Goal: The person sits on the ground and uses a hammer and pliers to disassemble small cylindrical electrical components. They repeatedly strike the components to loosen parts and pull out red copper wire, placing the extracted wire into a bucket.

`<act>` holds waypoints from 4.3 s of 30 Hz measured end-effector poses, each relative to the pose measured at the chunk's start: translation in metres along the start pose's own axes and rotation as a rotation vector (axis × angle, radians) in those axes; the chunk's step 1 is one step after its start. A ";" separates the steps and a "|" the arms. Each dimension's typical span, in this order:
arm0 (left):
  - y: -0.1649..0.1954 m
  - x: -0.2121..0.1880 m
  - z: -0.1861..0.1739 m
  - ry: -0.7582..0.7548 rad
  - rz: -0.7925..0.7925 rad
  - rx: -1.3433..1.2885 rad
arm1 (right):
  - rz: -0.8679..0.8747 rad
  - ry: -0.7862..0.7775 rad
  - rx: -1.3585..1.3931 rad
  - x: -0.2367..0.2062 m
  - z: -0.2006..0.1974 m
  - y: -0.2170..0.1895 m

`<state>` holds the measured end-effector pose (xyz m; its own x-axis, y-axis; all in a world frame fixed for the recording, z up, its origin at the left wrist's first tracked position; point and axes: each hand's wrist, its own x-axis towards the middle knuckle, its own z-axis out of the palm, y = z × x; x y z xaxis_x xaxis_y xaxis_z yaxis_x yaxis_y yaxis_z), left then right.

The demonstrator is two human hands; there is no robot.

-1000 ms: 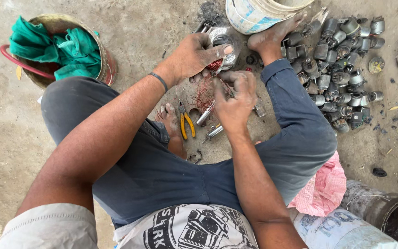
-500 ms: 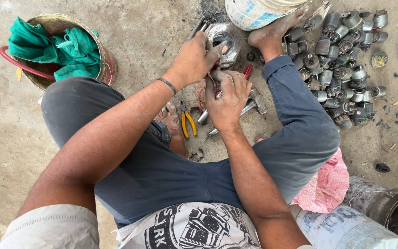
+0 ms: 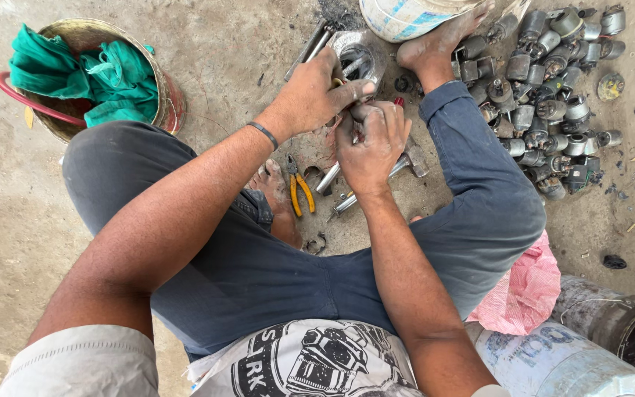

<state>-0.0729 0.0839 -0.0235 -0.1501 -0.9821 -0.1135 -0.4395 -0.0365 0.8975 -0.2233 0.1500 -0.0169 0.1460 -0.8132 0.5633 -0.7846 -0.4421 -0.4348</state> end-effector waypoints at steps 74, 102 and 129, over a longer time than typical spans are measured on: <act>0.034 -0.002 -0.024 0.248 0.117 0.203 | 0.197 -0.034 0.256 0.026 -0.012 -0.001; 0.007 0.022 -0.054 0.533 0.362 0.205 | 0.383 -0.118 0.319 0.014 -0.013 0.052; 0.022 0.002 -0.011 0.091 0.211 0.188 | 0.182 -0.021 0.229 0.013 -0.008 -0.014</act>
<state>-0.0730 0.0791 0.0003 -0.1794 -0.9772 0.1135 -0.5649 0.1968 0.8013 -0.2151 0.1488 0.0025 0.0293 -0.8936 0.4479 -0.6428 -0.3600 -0.6761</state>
